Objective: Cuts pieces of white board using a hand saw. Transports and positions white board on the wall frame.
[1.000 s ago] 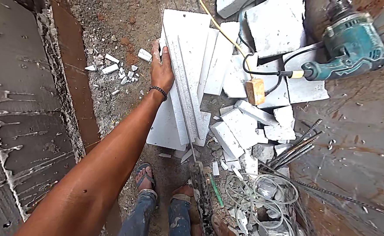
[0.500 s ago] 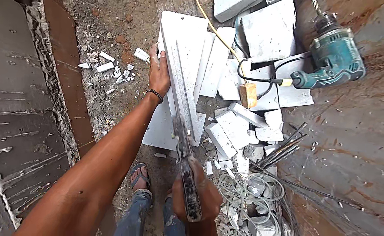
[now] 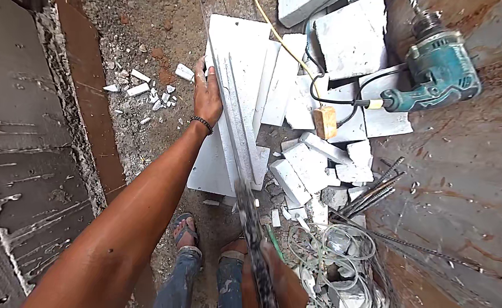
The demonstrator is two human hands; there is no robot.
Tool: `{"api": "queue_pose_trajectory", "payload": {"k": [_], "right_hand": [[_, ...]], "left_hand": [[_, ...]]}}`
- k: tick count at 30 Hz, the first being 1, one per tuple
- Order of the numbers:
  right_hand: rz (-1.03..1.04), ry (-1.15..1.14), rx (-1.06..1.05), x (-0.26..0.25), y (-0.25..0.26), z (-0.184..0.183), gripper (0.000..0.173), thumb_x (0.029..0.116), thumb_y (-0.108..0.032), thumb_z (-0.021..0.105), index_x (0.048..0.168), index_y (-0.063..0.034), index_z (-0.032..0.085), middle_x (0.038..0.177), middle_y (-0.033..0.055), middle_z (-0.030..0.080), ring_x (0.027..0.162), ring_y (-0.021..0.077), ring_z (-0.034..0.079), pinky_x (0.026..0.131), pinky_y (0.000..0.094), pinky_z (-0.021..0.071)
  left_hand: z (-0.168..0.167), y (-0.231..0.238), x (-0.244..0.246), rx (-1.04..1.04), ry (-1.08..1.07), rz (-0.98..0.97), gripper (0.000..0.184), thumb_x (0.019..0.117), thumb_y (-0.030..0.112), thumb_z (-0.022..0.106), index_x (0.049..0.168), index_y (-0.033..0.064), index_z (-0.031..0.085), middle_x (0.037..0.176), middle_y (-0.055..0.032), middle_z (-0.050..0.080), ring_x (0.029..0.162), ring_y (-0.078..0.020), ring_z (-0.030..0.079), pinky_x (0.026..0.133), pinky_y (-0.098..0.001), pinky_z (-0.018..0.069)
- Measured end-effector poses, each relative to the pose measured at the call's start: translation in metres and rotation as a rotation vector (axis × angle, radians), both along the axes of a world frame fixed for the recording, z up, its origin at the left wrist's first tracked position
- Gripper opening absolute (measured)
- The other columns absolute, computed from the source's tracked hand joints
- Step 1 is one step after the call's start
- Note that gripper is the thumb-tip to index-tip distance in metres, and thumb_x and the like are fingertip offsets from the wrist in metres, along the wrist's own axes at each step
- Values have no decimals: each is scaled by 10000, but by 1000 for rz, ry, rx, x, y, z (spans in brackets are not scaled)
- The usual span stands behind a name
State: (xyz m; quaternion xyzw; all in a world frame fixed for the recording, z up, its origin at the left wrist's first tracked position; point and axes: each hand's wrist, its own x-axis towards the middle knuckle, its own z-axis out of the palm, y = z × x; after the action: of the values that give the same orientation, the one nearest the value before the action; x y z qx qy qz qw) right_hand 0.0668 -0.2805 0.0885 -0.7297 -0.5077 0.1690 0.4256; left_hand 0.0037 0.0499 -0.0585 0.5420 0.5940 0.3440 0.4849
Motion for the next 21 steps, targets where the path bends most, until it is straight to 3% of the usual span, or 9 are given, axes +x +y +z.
{"api": "queue_pose_trajectory", "payload": {"k": [2, 5, 9, 12, 14, 16, 17, 20, 21], "right_hand": [[8, -4, -47, -6, -37, 6, 267, 969, -284, 610, 1178, -118, 614, 833, 29, 628, 714, 88, 636, 692, 207, 565], [28, 32, -33, -8, -63, 1, 293, 982, -307, 590, 1201, -112, 597, 890, 28, 636, 779, 80, 650, 759, 202, 563], [14, -9, 55, 0, -20, -28, 328, 982, -315, 582, 1222, -97, 635, 825, 39, 657, 696, 95, 650, 661, 219, 572], [14, 9, 95, 4, -2, -34, 351, 993, -312, 556, 1241, -76, 632, 829, 40, 676, 711, 72, 660, 668, 202, 569], [-50, 143, 40, 21, -4, -33, 358, 1014, -347, 583, 1232, -74, 657, 902, 4, 729, 785, 21, 701, 721, 205, 606], [-121, 474, 35, 44, -4, -39, 392, 969, -299, 648, 1251, -26, 666, 782, -2, 690, 625, 65, 643, 577, 283, 587], [-121, 530, 39, 50, -2, -41, 405, 960, -292, 658, 1262, -23, 661, 764, 0, 686, 594, 76, 630, 546, 301, 579], [-83, 216, 40, 32, -5, -31, 358, 987, -298, 624, 1250, -59, 666, 919, -4, 745, 801, -7, 700, 741, 191, 607], [-71, 115, 44, 22, -11, -26, 339, 989, -296, 610, 1230, -64, 665, 916, 16, 741, 816, 11, 707, 749, 195, 604]], "left_hand": [[0, 0, 0, -4, -8, -11, 554, 1119, 293, 233, 1599, 15, 232, 1593, -191, 364, 1445, -161, 414, 1194, -298, 347], [-2, 0, 0, -4, 3, -4, 551, 1120, 296, 233, 1595, 17, 246, 1594, -190, 366, 1450, -170, 413, 1200, -307, 346], [-2, -2, -1, -7, -16, -4, 557, 1122, 304, 207, 1604, 25, 229, 1605, -185, 353, 1449, -150, 415, 1198, -293, 348], [6, -3, 0, -31, 10, -7, 554, 1128, 301, 197, 1615, 37, 204, 1619, -165, 343, 1450, -123, 411, 1191, -275, 348], [5, -3, 0, -17, 51, -21, 563, 1127, 302, 208, 1619, 28, 191, 1642, -169, 311, 1479, -135, 380, 1213, -284, 325], [0, -2, 0, 0, 70, -18, 560, 1127, 304, 208, 1611, 24, 207, 1632, -171, 323, 1469, -140, 393, 1203, -292, 341], [0, -2, -1, 4, 79, -11, 563, 1126, 313, 211, 1611, 28, 213, 1630, -169, 329, 1464, -140, 400, 1200, -295, 349], [2, -2, 3, 1, 91, 3, 566, 1127, 328, 219, 1614, 39, 219, 1638, -156, 328, 1472, -138, 393, 1209, -301, 332], [3, -5, 2, -6, 95, 9, 562, 1127, 325, 216, 1613, 42, 224, 1636, -151, 335, 1469, -138, 398, 1207, -304, 334]]}}
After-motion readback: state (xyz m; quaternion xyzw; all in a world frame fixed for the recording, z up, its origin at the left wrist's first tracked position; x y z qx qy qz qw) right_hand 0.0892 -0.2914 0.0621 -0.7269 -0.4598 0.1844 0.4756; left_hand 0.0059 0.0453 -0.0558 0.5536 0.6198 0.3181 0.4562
